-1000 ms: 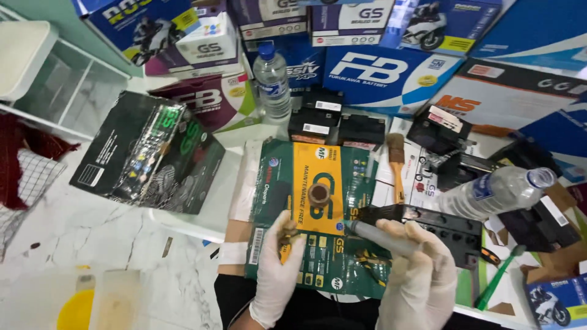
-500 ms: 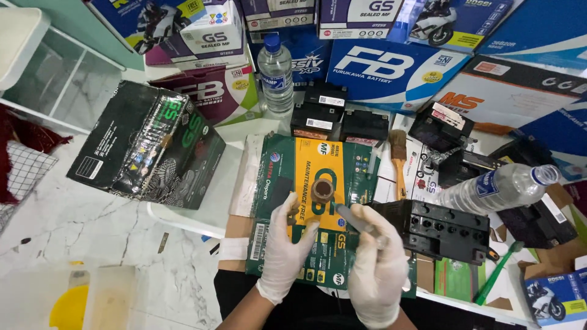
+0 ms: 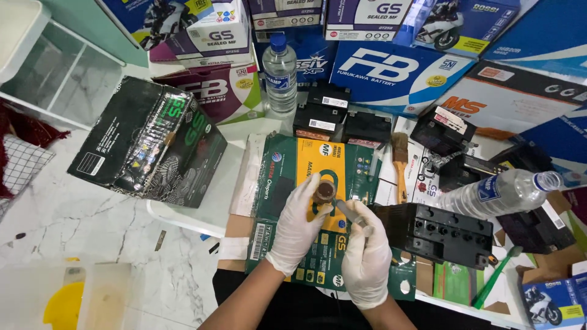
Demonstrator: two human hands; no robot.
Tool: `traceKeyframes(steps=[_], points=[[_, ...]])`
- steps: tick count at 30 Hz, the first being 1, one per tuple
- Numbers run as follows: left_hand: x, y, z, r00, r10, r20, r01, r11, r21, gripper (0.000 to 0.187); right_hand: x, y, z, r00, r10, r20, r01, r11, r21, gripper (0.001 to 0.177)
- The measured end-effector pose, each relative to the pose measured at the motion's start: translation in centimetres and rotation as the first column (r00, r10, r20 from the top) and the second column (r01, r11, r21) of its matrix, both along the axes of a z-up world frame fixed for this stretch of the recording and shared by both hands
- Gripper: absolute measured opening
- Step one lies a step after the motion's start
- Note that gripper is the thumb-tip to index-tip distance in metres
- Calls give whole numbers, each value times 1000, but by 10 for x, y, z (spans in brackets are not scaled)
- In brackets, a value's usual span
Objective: Filling motorcycle battery cells with liquid using a syringe and placing protective caps
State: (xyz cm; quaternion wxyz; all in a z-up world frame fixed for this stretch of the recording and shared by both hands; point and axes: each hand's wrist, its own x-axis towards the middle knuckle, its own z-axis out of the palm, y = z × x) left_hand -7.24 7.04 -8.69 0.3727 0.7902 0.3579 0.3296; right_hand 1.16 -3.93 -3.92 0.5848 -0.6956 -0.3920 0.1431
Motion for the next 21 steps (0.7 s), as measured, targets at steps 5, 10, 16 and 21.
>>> traceKeyframes(steps=[5, 10, 16, 21], points=[[4, 1, 0, 1000, -3, 10, 3, 1000, 26, 72, 1, -5, -1, 999, 28, -26, -28, 999, -16, 35], [5, 3, -1, 1000, 10, 4, -10, 1000, 10, 68, -1, -14, -8, 998, 50, -35, -50, 999, 10, 34], [5, 5, -1, 1000, 19, 8, -19, 1000, 1, 64, -1, -17, -8, 997, 80, 2, -80, 995, 54, 34], [5, 5, 0, 1000, 16, -8, -16, 999, -49, 66, -2, -18, -5, 995, 98, -12, -97, 991, 94, 38]])
